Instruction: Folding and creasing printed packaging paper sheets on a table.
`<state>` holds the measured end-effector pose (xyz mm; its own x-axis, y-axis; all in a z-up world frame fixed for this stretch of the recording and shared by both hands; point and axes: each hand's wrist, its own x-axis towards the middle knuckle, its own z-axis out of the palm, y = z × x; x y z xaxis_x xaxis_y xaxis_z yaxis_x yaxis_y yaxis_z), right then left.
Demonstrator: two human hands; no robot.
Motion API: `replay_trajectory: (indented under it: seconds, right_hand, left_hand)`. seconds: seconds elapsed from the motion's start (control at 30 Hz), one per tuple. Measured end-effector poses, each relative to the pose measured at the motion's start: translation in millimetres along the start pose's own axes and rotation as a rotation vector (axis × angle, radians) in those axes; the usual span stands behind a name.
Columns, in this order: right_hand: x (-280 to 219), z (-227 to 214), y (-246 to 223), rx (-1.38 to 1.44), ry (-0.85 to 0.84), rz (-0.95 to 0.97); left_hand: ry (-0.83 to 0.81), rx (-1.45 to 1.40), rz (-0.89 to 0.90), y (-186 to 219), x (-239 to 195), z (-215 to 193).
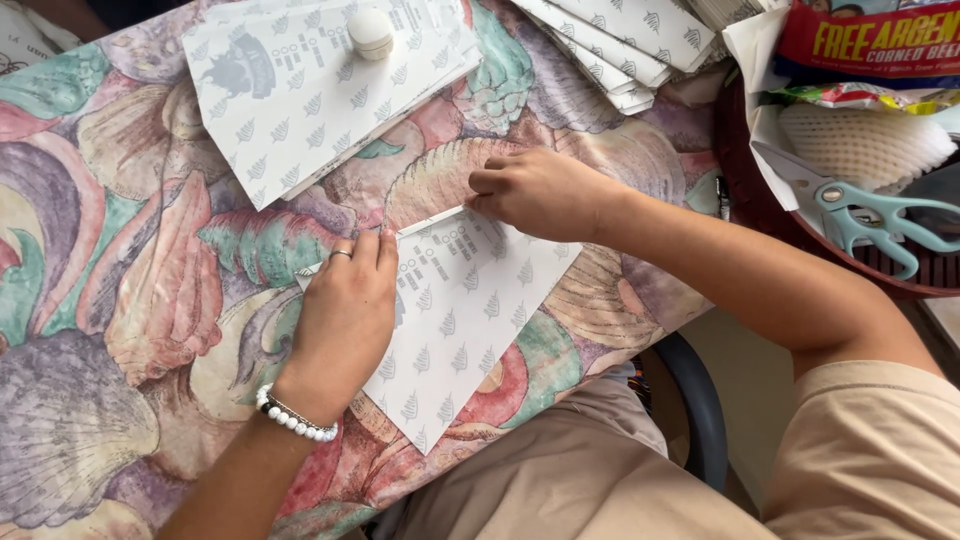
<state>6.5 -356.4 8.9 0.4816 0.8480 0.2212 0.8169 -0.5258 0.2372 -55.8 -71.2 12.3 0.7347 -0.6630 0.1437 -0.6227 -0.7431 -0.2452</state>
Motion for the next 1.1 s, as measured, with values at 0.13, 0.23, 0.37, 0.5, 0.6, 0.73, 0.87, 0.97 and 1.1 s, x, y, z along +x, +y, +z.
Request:
replay_trajectory:
  seconds: [0.13, 0.23, 0.37, 0.5, 0.6, 0.73, 0.87, 0.97, 1.1]
  right_hand:
    - [-4, -3, 0, -0.099, 0.057, -0.028]
    - [-7, -3, 2, -0.108, 0.052, -0.022]
    - [-10, -3, 1, -0.118, 0.044, -0.024]
    - [-9, -8, -4, -0.117, 0.065, -0.066]
    - [-7, -18, -5, -0.128, 0.061, -0.068]
    - [-4, -18, -7, -0.167, 0.073, -0.097]
    - [-3, -16, -8, -0.145, 0.019, -0.094]
    - [2, -19, -4, -0.143, -0.002, -0.096]
    - [4, -13, -5, -0.077, -0.059, -0.103]
  left_hand:
    - [0.005, -0.022, -0.041, 3, 5, -18]
    - [-0.028, -0.024, -0.050, 6, 6, -14]
    - [-0.067, -0.042, -0.076, 12, 10, -20]
    - [-0.106, -0.023, -0.078, 15, 14, -16]
    - [-0.084, -0.014, -0.073, 17, 15, -16]
    - [-0.029, 0.052, -0.090, 24, 15, -9]
    - [-0.037, 0.012, -0.117, 24, 16, -9]
    - [-0.016, 0.017, -0.104, 19, 20, -15]
    - [-0.018, -0.012, -0.086, 22, 17, -14]
